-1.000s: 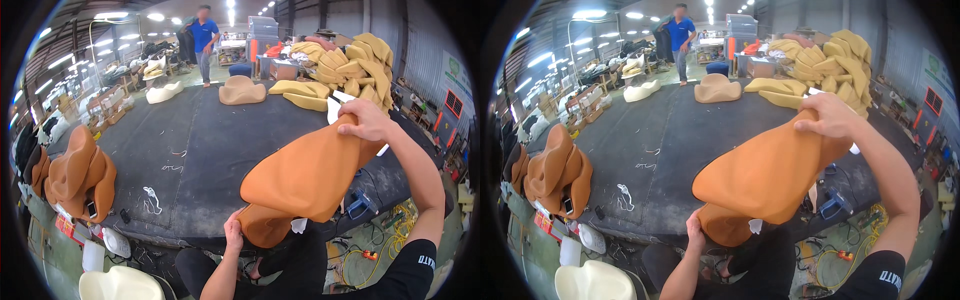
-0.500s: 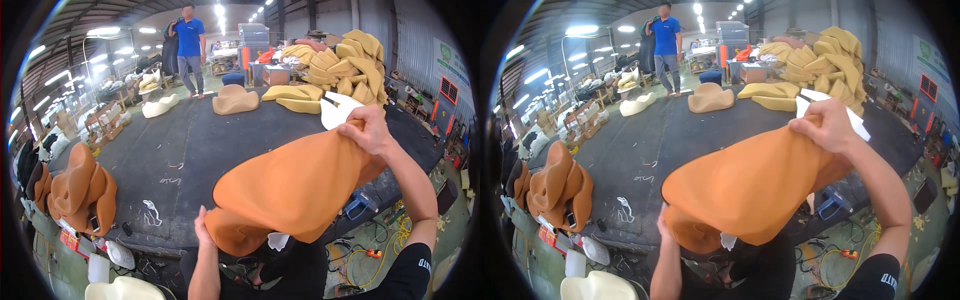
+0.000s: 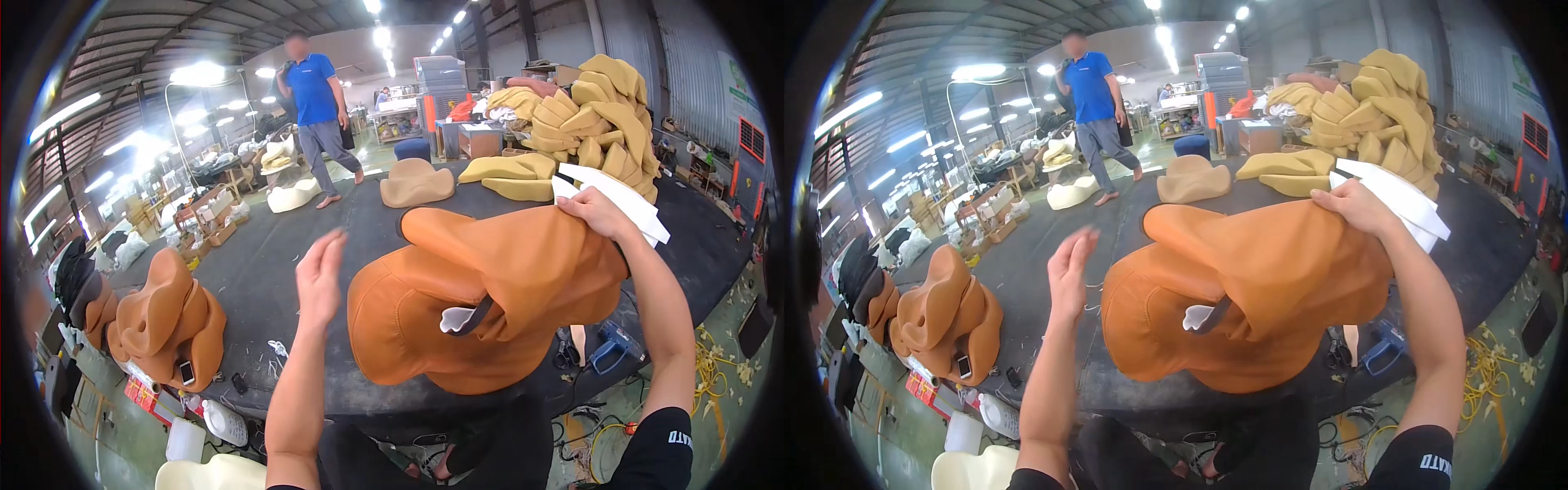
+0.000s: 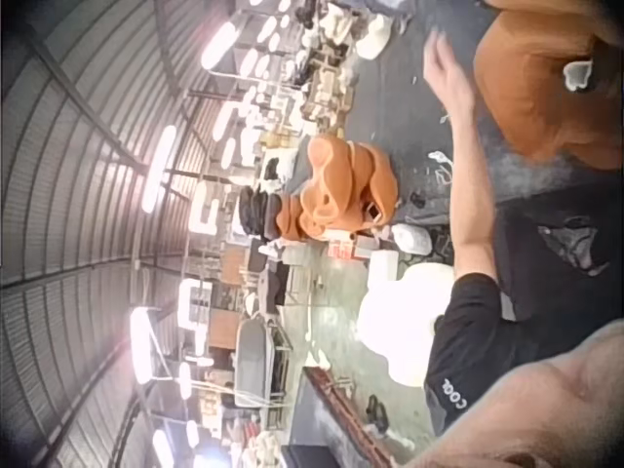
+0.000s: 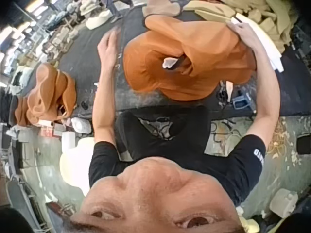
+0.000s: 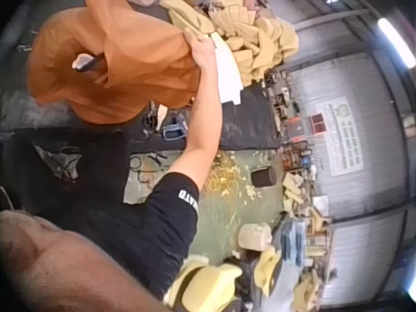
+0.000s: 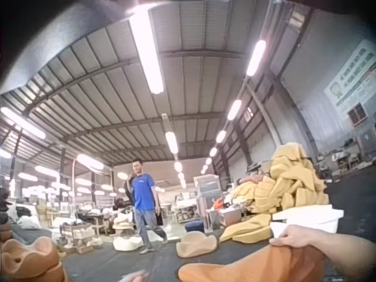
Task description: Fitting a leather cover onto a foam chair seat and trimming excess material with scissors.
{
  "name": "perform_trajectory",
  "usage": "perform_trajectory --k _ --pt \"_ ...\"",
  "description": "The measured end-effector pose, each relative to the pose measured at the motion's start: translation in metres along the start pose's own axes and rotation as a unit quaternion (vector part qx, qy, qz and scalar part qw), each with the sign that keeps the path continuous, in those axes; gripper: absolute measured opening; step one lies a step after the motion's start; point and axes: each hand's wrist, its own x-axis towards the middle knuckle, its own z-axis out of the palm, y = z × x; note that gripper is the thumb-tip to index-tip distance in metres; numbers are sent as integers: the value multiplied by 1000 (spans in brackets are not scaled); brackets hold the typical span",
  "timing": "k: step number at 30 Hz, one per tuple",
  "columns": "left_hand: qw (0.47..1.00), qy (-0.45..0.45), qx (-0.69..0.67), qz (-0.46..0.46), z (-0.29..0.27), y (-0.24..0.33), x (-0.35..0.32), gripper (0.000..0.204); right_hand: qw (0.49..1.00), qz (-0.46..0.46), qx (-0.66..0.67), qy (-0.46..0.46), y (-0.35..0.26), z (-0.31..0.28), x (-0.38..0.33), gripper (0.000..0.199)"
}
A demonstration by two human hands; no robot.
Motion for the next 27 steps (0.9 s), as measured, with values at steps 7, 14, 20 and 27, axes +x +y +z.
perform_trajectory --k 7,14,20,27 --pt "902 -337 206 176 96 70 17 59 996 -34 12 -79 -18 2 -3 51" --pt "919 -359 161 -21 35 23 17 42 981 -15 184 -64 5 -6 -22 42" --pt "943 -318 36 -89 7 13 -7 47 974 -49 211 -73 11 2 -36 41" --pt "978 -171 118 10 6 -59 12 33 983 -165 -19 78 99 2 52 37"
